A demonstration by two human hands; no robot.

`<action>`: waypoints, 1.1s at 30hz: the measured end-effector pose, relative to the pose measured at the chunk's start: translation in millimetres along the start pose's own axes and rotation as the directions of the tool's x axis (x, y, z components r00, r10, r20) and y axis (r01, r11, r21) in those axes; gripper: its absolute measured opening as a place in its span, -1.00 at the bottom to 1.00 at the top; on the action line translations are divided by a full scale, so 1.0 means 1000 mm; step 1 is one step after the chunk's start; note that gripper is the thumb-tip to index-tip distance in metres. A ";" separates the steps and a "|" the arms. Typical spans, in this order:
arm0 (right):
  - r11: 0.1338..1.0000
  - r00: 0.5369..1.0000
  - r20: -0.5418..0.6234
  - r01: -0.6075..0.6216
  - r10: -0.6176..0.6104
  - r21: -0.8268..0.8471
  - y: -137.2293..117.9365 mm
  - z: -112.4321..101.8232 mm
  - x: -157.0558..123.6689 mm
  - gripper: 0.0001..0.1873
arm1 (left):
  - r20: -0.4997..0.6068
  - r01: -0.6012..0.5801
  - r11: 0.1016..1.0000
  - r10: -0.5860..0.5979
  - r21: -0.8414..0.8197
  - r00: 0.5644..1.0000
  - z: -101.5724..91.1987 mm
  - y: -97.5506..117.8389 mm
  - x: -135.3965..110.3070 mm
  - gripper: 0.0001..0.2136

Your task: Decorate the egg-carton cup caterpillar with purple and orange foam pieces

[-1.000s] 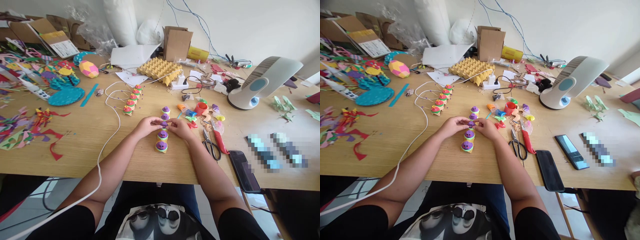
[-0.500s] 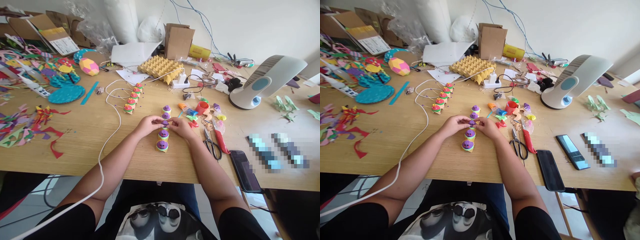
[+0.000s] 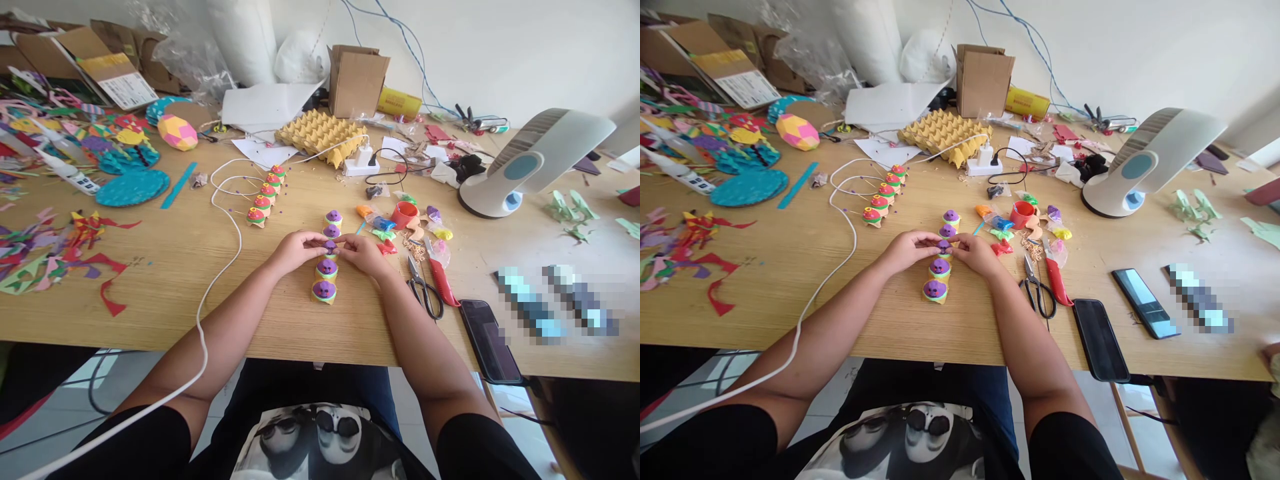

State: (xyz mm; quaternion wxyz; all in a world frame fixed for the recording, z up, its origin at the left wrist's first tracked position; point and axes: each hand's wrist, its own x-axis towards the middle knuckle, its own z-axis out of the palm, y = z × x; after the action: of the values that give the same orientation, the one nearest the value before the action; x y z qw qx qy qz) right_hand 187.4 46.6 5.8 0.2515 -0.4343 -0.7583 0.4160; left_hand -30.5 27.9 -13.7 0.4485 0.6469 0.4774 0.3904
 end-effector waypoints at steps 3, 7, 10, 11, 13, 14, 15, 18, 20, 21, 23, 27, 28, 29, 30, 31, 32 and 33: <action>1.000 1.000 0.000 -0.015 0.015 0.004 0.000 0.001 0.000 -0.47 | -0.005 0.003 1.000 -0.003 -0.007 1.000 0.001 -0.001 0.000 -0.67; 1.000 1.000 -0.019 -0.019 0.019 0.005 0.001 0.002 0.001 -0.47 | -0.020 -0.002 1.000 0.002 0.005 1.000 0.001 -0.002 0.000 -0.68; 0.999 0.999 -0.028 -0.028 0.028 0.016 0.003 0.003 0.002 -0.46 | -0.029 -0.002 1.000 0.002 0.003 1.000 0.001 -0.003 0.000 -0.67; 0.999 0.999 -0.029 -0.031 0.031 0.023 0.004 0.003 0.002 -0.46 | -0.028 -0.001 1.000 0.001 -0.002 1.000 0.001 -0.003 0.000 -0.67; 0.999 0.999 -0.030 -0.030 0.031 0.043 0.004 0.004 0.003 -0.45 | -0.026 -0.001 1.000 0.000 -0.007 1.000 0.001 -0.003 0.000 -0.68; 0.998 0.999 -0.028 -0.028 0.029 0.052 0.004 0.004 0.003 -0.45 | -0.028 -0.001 1.000 0.000 -0.007 1.000 0.001 -0.003 0.001 -0.68; 0.998 0.999 -0.025 -0.024 0.026 0.060 0.004 0.004 0.004 -0.44 | -0.030 -0.001 1.000 0.001 -0.004 1.000 0.001 -0.003 0.001 -0.69; 0.998 1.000 -0.014 -0.020 0.021 0.058 0.003 0.004 0.004 -0.45 | -0.039 -0.002 1.000 0.002 0.006 0.999 0.002 -0.003 0.001 -0.70; 0.999 1.000 -0.016 -0.018 0.019 0.048 0.003 0.004 0.004 -0.46 | -0.044 -0.002 1.000 0.002 0.008 0.999 0.002 -0.003 0.001 -0.70; 0.999 1.000 -0.019 -0.015 0.016 0.043 0.003 0.003 0.004 -0.47 | -0.046 -0.001 1.000 0.001 0.008 0.999 0.002 -0.002 0.001 -0.70; 0.999 1.000 -0.018 -0.011 0.012 0.036 0.003 0.002 0.004 -0.48 | -0.039 0.002 1.000 -0.002 0.002 0.999 0.001 -0.002 0.001 -0.69; 0.997 0.999 0.027 0.037 -0.038 0.062 0.002 -0.003 0.003 -0.58 | 0.039 0.030 0.998 -0.029 -0.046 0.999 -0.004 -0.002 0.001 -0.65; 0.996 0.998 0.040 0.051 -0.054 0.074 0.001 -0.004 0.002 -0.60 | 0.046 0.038 0.998 -0.036 -0.049 0.998 -0.005 -0.003 0.001 -0.65; 0.995 0.997 0.049 0.059 -0.063 0.081 0.000 -0.005 0.002 -0.61 | 0.045 0.043 0.998 -0.041 -0.047 0.998 -0.005 -0.003 0.001 -0.64; 0.995 0.997 0.053 0.056 -0.061 0.083 -0.001 -0.006 0.002 -0.60 | 0.041 0.045 0.998 -0.043 -0.042 0.998 -0.006 -0.004 0.001 -0.64; 0.996 0.997 0.057 0.046 -0.050 0.077 -0.001 -0.007 0.001 -0.59 | 0.037 0.044 0.998 -0.043 -0.038 0.998 -0.007 -0.005 0.001 -0.64; 0.997 0.998 0.058 0.033 -0.037 0.070 -0.001 -0.007 0.001 -0.57 | 0.040 0.044 0.998 -0.042 -0.038 0.998 -0.007 -0.005 0.001 -0.63; 0.998 0.998 0.060 0.024 -0.028 0.063 -0.001 -0.006 0.001 -0.55 | 0.046 0.045 0.998 -0.043 -0.042 0.998 -0.007 -0.005 0.001 -0.63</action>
State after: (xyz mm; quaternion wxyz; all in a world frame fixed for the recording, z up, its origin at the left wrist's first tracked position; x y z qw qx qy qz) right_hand 191.3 49.7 9.9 0.2472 -0.4037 -0.7578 0.4491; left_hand -38.2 31.2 -16.7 0.4813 0.6353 0.4727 0.3759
